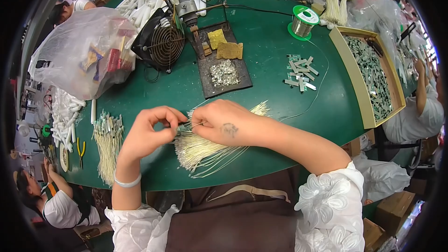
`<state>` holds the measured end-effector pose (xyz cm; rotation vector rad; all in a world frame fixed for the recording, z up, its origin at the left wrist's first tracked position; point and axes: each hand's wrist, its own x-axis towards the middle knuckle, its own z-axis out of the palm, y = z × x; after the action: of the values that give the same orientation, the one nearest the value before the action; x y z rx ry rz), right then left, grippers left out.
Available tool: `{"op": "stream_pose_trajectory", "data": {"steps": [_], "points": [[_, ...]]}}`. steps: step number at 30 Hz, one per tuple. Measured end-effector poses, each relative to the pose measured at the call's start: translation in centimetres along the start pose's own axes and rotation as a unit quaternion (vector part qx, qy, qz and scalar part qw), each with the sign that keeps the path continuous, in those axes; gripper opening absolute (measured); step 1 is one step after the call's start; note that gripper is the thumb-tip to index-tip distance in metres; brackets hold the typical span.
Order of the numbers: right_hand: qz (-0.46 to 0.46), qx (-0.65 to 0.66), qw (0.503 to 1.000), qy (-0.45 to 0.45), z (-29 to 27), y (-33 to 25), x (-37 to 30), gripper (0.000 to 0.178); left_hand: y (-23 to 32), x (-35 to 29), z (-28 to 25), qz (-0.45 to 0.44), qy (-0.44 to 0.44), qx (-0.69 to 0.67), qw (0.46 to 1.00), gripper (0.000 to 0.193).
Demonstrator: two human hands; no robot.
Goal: Assembling small green plastic components onto the ends of white wires at a factory workbench.
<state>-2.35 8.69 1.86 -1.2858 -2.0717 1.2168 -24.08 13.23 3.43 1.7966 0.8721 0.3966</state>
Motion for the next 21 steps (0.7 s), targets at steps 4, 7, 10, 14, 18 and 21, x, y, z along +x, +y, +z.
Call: {"op": "stream_pose_trajectory", "data": {"steps": [4,7,10,14,18,21], "points": [[-0.004,0.002,1.0,-0.001,-0.1,-0.2,-0.1,0.018,1.4,-0.4,0.7,-0.058,-0.014,0.061,0.996,0.008],[-0.021,-0.049,0.998,-0.021,-0.6,-0.5,-0.3,0.019,1.3,-1.0,0.5,-0.038,0.017,0.059,0.997,0.009],[-0.055,-0.076,0.996,-0.004,-1.7,0.5,-0.8,0.02,0.9,-1.9,-0.4,-0.032,0.033,0.064,0.997,0.007],[-0.024,-0.069,0.997,0.027,-3.8,1.0,-1.5,0.021,-0.1,-4.0,-2.0,-0.076,0.073,0.042,0.994,0.004],[0.014,-0.021,1.0,0.016,-4.6,1.0,-1.8,0.012,-0.5,-5.3,-2.6,-0.094,0.097,-0.01,0.991,0.004],[0.05,0.033,0.998,0.012,-5.4,0.9,-2.0,0.012,-0.7,-6.0,-2.9,-0.124,0.097,-0.031,0.987,0.004]]}}
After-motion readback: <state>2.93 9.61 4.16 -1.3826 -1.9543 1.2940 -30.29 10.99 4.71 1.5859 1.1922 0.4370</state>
